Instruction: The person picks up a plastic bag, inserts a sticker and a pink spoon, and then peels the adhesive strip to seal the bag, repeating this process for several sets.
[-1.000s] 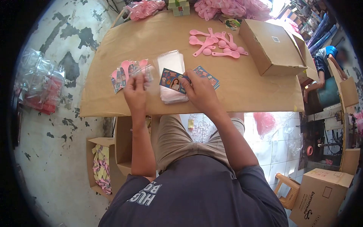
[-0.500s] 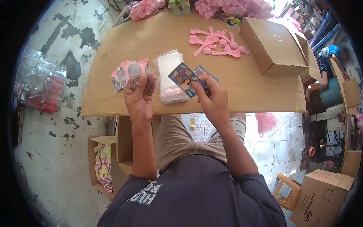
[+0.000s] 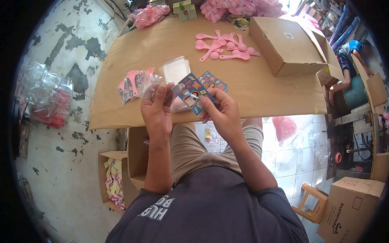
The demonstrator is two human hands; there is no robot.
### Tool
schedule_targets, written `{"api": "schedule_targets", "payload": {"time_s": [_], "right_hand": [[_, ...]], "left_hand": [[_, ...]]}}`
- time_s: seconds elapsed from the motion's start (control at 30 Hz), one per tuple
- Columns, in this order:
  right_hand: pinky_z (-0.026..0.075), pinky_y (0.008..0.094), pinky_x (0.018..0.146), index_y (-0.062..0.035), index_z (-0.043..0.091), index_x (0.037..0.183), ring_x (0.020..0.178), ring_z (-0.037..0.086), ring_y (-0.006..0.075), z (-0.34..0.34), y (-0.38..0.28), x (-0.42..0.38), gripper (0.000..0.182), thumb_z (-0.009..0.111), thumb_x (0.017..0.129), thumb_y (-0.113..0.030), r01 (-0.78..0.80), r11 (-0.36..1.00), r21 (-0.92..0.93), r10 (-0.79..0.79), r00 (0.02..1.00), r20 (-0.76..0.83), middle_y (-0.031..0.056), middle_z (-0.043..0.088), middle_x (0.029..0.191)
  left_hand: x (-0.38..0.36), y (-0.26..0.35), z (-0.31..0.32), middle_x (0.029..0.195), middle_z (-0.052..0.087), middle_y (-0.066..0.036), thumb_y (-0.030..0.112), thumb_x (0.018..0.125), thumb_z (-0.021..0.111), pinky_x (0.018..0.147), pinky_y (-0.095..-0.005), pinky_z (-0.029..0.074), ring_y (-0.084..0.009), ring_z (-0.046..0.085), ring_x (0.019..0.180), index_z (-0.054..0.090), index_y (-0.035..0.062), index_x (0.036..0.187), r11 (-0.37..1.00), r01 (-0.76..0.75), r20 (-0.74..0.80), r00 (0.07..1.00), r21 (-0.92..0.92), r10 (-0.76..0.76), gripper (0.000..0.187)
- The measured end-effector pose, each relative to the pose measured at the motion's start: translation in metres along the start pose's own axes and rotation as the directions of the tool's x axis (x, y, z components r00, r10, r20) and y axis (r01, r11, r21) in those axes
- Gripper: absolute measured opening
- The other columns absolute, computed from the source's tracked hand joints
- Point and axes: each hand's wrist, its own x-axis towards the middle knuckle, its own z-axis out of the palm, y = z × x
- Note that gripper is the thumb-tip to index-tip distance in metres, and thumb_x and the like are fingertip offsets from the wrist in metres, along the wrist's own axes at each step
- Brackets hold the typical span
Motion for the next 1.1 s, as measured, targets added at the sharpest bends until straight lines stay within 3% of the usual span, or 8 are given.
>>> {"api": "schedule_targets", "payload": {"time_s": [0.2, 0.27, 0.5, 0.57, 0.9, 0.97, 1.07, 1.1], "right_hand": [[0.050, 0.0206, 0.055, 0.0014, 0.064, 0.103, 0.065, 0.064, 0.0053, 0.014, 0.002, -0.005, 0.019, 0.065, 0.102, -0.017, 0.036, 0.999, -0.017, -0.037, 0.998, -0.056, 0.0022, 0.067, 0.076], [0.048, 0.0206, 0.054, 0.0008, 0.065, 0.104, 0.063, 0.062, 0.0047, 0.010, 0.003, -0.005, 0.017, 0.066, 0.102, -0.016, 0.008, 0.990, -0.142, -0.002, 0.999, 0.043, 0.0021, 0.067, 0.076], [0.048, 0.0211, 0.053, 0.0007, 0.065, 0.105, 0.062, 0.061, 0.0052, 0.005, -0.011, 0.006, 0.016, 0.066, 0.102, -0.015, -0.081, 0.986, -0.144, 0.105, 0.981, 0.166, 0.0008, 0.065, 0.076], [0.050, 0.0211, 0.054, 0.0005, 0.063, 0.106, 0.063, 0.064, 0.0071, 0.012, -0.011, 0.008, 0.016, 0.066, 0.102, -0.015, -0.118, 0.993, -0.012, 0.119, 0.985, 0.125, 0.0026, 0.066, 0.080], [0.052, 0.0206, 0.057, -0.0039, 0.058, 0.098, 0.065, 0.065, 0.0082, 0.020, 0.001, 0.006, 0.015, 0.069, 0.099, -0.013, -0.030, 0.999, 0.045, 0.028, 0.999, 0.042, 0.0046, 0.068, 0.084], [0.052, 0.0203, 0.059, -0.0032, 0.060, 0.103, 0.067, 0.064, 0.0065, 0.023, 0.003, 0.007, 0.015, 0.069, 0.100, -0.015, 0.071, 0.997, 0.020, -0.071, 0.997, 0.014, 0.0025, 0.068, 0.085], [0.052, 0.0205, 0.061, -0.0024, 0.062, 0.105, 0.070, 0.064, 0.0051, 0.023, 0.010, 0.008, 0.016, 0.069, 0.100, -0.015, 0.071, 0.997, -0.016, -0.071, 0.997, -0.015, 0.0017, 0.069, 0.086], [0.052, 0.0205, 0.061, -0.0024, 0.062, 0.105, 0.070, 0.064, 0.0051, 0.025, 0.010, 0.008, 0.016, 0.069, 0.100, -0.015, 0.070, 0.997, -0.013, -0.070, 0.997, -0.013, 0.0017, 0.069, 0.086]], "left_hand": [[-0.008, 0.001, 0.014, 0.117, 0.072, -0.018, 0.011, 0.100, 0.067, 0.085, -0.0313, 0.062, -0.0204, 0.073, 0.100, 0.065, 0.0014, 0.117, 0.985, 0.127, 0.069, 0.990, -0.113, -0.120, 0.020], [-0.008, 0.000, 0.012, 0.118, 0.072, -0.018, 0.012, 0.100, 0.067, 0.084, -0.0326, 0.062, -0.0211, 0.073, 0.100, 0.065, 0.0008, 0.117, 0.979, 0.161, 0.067, 0.986, -0.124, -0.154, 0.020], [-0.012, -0.003, 0.006, 0.113, 0.074, -0.018, 0.011, 0.099, 0.068, 0.082, -0.0335, 0.061, -0.0213, 0.073, 0.097, 0.065, -0.0016, 0.118, 0.983, 0.186, 0.165, 0.969, -0.002, -0.183, 0.023], [-0.014, -0.004, 0.007, 0.112, 0.074, -0.017, 0.010, 0.098, 0.069, 0.081, -0.0329, 0.061, -0.0203, 0.073, 0.096, 0.066, -0.0017, 0.119, 0.980, 0.197, 0.180, 0.964, 0.018, -0.197, 0.024], [-0.022, -0.010, 0.005, 0.114, 0.073, -0.011, 0.008, 0.098, 0.068, 0.084, -0.0298, 0.057, -0.0145, 0.070, 0.098, 0.066, -0.0034, 0.123, 0.986, 0.158, 0.164, 0.973, 0.054, -0.165, 0.027], [-0.024, -0.012, 0.009, 0.114, 0.073, -0.011, 0.008, 0.099, 0.068, 0.086, -0.0293, 0.057, -0.0147, 0.069, 0.100, 0.065, -0.0035, 0.125, 0.981, 0.185, 0.169, 0.967, 0.055, -0.192, 0.029], [-0.026, -0.008, 0.020, 0.117, 0.072, -0.010, 0.008, 0.099, 0.067, 0.089, -0.0266, 0.054, -0.0097, 0.066, 0.100, 0.063, -0.0030, 0.128, 0.991, 0.125, 0.191, 0.973, 0.048, -0.132, 0.031], [-0.029, -0.005, 0.025, 0.128, 0.066, -0.013, 0.007, 0.100, 0.065, 0.095, -0.0284, 0.053, -0.0119, 0.063, 0.111, 0.058, -0.0039, 0.135, 0.990, 0.142, 0.183, 0.973, 0.021, -0.144, 0.037]]}}
